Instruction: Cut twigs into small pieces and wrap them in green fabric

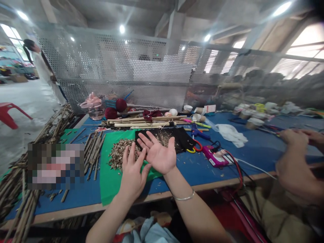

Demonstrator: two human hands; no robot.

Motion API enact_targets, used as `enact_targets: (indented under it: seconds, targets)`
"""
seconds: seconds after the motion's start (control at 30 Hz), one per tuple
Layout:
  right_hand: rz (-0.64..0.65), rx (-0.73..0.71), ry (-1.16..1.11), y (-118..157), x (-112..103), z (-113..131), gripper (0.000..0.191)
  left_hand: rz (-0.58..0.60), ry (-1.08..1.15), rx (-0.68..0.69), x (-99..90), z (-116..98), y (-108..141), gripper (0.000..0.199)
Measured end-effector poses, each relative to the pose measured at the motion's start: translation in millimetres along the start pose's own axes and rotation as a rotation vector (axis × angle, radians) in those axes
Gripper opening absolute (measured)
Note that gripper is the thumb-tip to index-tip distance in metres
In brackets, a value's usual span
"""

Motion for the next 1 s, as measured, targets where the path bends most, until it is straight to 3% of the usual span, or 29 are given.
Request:
enact_targets:
  seconds: [0.2, 0.43, 0.5, 0.63, 0.7, 0.77, 0.83, 0.9, 1.0]
  targets:
    - [0.002, 0.031, -0.147, 10, -2, 6, 0.088, -0.015, 0.044, 0.011, 6.9, -10, 2, 0.049]
    - [0.022, -0.023, 0.06, 20, -2, 4, 0.092, -0.085, 0.05, -0.002, 4.8, -16, -8, 0.059]
    - [0.016, -0.024, 0.076, 22, -1, 2, 0.092, -0.016, 0.028, 0.039, 10.2, -23, -13, 0.064]
    - [-0.113, -0.088, 0.122, 18, -23, 19, 0.081, 0.298, 0.086, 0.198, 28.5, -47, -11, 0.063]
    - [-0.233, -0.186, 0.286, 17, -50, 42, 0.074, 0.43, 0.101, 0.209, 34.3, -56, -6, 0.053]
    - [-0.436, -0.345, 0.562, 21, -84, 75, 0.06, 0.524, 0.09, 0.184, 38.7, -60, -3, 0.042]
    - [-0.579, -0.362, 0.911, 25, -111, 97, 0.038, 0.586, 0.053, 0.178, 43.6, -64, -3, 0.037]
    - [-0.492, -0.269, 1.296, 21, -121, 100, 0.025, 0.618, -0.015, 0.181, 50.6, -66, -9, 0.039]
    - [-0.176, -0.157, 1.735, 6, -116, 76, 0.034, 0.611, -0.131, 0.143, 65.6, -62, -23, 0.049]
Point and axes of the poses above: each hand's wrist, its own y-axis away from the middle knuckle, its own x-axis out of the palm, z = x × y, the point moved 6 cm from there along -y, towards the middle knuckle, and after that the axes turned 1 degree about -z, right-handed, at the moved point
